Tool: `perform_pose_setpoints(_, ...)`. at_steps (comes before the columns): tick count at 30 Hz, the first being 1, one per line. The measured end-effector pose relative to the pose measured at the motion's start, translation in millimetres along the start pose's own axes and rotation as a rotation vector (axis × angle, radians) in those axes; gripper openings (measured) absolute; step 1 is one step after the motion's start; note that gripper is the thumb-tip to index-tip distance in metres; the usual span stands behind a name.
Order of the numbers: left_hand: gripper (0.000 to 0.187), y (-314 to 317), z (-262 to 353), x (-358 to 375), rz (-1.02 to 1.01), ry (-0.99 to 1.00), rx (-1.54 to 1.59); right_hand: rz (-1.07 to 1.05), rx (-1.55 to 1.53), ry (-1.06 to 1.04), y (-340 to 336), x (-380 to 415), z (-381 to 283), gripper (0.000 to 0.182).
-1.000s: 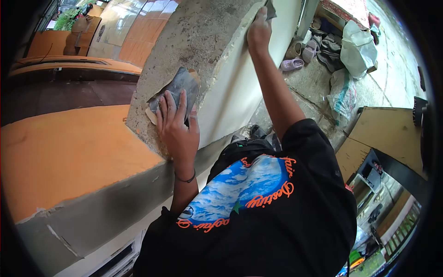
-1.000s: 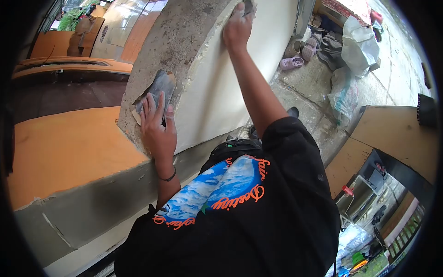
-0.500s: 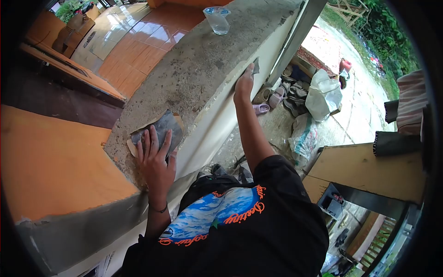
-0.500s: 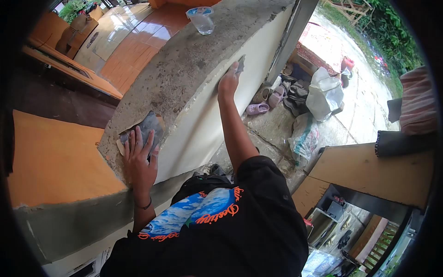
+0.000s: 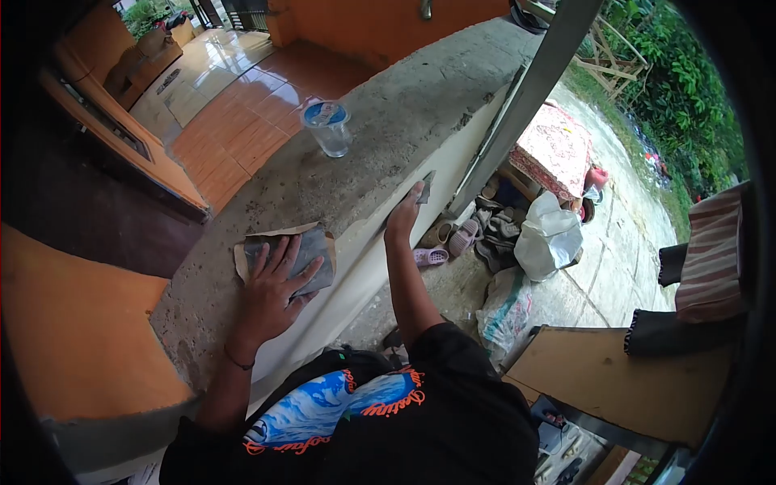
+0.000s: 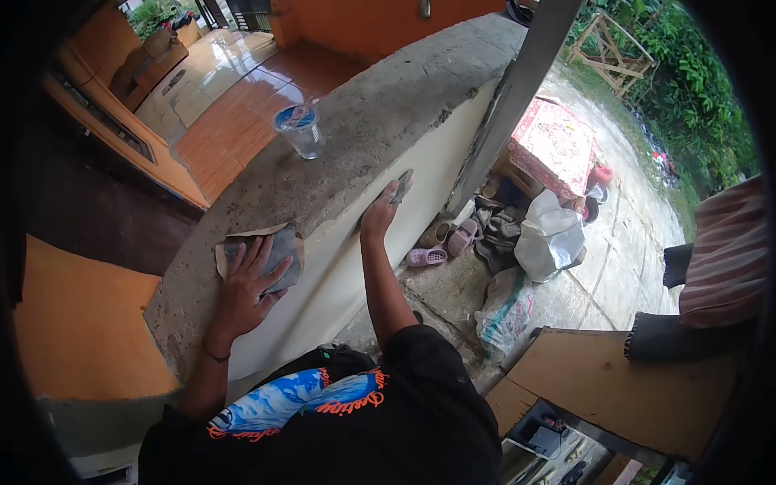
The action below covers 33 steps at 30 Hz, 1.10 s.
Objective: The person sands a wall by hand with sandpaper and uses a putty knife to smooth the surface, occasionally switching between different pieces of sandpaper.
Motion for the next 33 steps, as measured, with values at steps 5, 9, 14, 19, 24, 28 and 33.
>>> perform_pose_setpoints(5, 0.049, 13.8, 13.3, -118.8, 0.062, 0.296, 0.018, -0.047, 0.391, -0.305, 5.6, 81.9, -1.6, 0.055)
perform_pose_setpoints(9, 0.045, 27.1, 24.9, -198.3, 0.158, 0.407, 0.037, -0.16, 0.168, -0.104, -4.2, 125.2, 25.7, 0.059)
perform_pose_setpoints(14, 0.039, 33.8, 12.7, -243.5, 0.246, 0.385, 0.178, 0.001, 0.28, -0.135, -7.7, 6.6, -34.7, 0.058)
perform_pose_setpoints(19, 0.043, 29.8, 13.7, -237.4, 0.206, 0.459, 0.112, -0.16, 0.05, 0.058, -6.2, -6.5, -14.7, 0.054)
perform_pose_setpoints(24, 0.041, 27.6, 13.0, -236.7, 0.222, 0.452, 0.158, -0.071, 0.284, -0.14, 6.6, 89.5, -9.6, 0.056)
perform_pose_setpoints(28, 0.038, 27.6, 7.3, -236.1, 0.243, 0.431, 0.176, -0.063, -0.009, 0.064, -7.0, -23.2, -19.0, 0.047)
perform_pose_setpoints(33, 0.038, 32.9, 7.3, -238.6, 0.264, 0.434, 0.2, -0.083, -0.094, 0.082, -4.4, -39.5, -44.8, 0.048)
Point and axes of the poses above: each hand's wrist, its own x-axis away from the middle knuckle, its own y-axis out of the palm, z = x × y, the point moved 6 cm from there along -x, towards the middle knuckle, and after that the axes turned 13 degrees about y, right-handed, at the moved point
